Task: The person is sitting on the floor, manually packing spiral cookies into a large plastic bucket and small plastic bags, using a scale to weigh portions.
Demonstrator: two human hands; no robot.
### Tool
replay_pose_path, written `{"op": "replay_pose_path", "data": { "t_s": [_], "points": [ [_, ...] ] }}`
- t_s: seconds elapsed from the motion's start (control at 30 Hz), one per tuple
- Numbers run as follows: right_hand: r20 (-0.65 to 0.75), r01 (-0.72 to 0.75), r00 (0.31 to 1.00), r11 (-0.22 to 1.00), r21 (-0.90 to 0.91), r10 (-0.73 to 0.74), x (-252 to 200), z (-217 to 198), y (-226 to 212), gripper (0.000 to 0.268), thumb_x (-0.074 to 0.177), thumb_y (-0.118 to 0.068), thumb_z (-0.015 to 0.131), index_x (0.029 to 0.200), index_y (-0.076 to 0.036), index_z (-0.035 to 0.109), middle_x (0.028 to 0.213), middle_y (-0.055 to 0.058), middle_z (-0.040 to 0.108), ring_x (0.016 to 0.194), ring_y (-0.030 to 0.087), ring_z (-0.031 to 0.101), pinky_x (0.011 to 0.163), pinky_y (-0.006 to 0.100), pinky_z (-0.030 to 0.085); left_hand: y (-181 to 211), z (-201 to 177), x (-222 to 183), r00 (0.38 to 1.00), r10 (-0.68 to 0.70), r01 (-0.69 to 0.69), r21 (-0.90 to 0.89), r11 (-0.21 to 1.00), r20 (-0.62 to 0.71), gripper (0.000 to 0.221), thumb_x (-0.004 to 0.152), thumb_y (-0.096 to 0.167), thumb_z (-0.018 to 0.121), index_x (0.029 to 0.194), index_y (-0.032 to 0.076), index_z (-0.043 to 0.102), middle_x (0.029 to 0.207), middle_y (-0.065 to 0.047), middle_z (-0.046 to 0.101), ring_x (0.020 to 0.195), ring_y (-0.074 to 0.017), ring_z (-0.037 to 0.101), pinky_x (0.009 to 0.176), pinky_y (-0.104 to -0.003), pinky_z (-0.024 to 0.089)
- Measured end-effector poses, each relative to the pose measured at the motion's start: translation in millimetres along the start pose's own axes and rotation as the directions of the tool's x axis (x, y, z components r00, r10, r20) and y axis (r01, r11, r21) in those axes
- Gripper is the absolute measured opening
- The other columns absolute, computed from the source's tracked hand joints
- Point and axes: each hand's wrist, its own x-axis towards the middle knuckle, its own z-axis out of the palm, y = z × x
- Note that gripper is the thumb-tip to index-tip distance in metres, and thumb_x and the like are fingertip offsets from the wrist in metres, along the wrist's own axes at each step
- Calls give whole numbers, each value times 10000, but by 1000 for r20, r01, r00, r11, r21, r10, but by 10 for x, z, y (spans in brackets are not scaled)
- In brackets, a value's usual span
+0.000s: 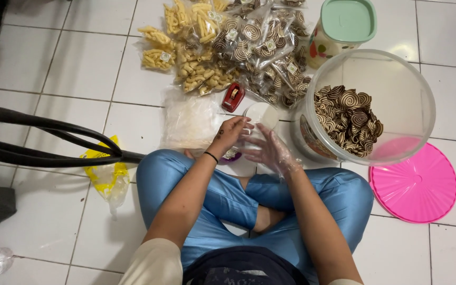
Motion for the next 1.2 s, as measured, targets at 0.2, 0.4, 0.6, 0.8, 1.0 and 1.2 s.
{"op": "replay_pose_path", "data": {
  "t_s": [0.2,0.4,0.6,0.8,1.0,1.2],
  "points": [
    [-13,-85,996,989,119,88,-55,78,-26,902,864,-745,526,1593,-519,45,1583,320,323,1191,604,563,975,702,464,-59,-10,24,995,-105,104,61,993,0,336,1076,284,546,1300,61,659,1129,-171,724,999,-254,716,786,-321,599],
    [-145,-28,989,995,-100,13,-59,167,-94,567,994,-133,523,1549,-176,418,1352,222,627,1012,353,738,853,450,625,86,-3,-68,999,-44,43,297,954,-5,338,1090,314,520,1240,97,731,1114,-137,762,1004,-230,707,824,-355,584],
    [-114,-39,994,940,-338,0,-116,253,-144,882,918,-236,737,1621,-325,212,1324,271,627,818,379,766,554,373,666,235,104,-185,999,-42,39,374,927,0,382,1091,316,490,1332,98,690,1059,-114,761,1022,-248,706,863,-371,555],
    [58,109,993,979,-172,-101,-83,70,42,786,956,-142,646,1633,-178,249,1543,286,432,1430,413,426,1162,595,314,222,111,-193,1000,-13,2,403,915,23,411,1110,330,451,1365,89,664,1101,-179,763,1108,-333,698,958,-435,534],
    [20,-29,999,991,-133,32,-283,428,-327,731,1012,-359,543,1637,-151,225,1494,328,466,1411,493,417,1146,668,277,149,46,-102,996,-4,42,442,896,-86,395,1116,311,428,1214,46,703,1001,-194,751,914,-336,743,764,-430,616],
    [-99,-51,995,973,-225,30,-520,382,-630,672,939,-144,629,1567,-100,392,1349,251,622,1225,397,631,1071,607,454,-24,-8,48,981,-100,137,226,964,-168,363,1099,248,351,1058,40,645,775,-161,742,655,-228,752,603,-323,638]
  ]
}}
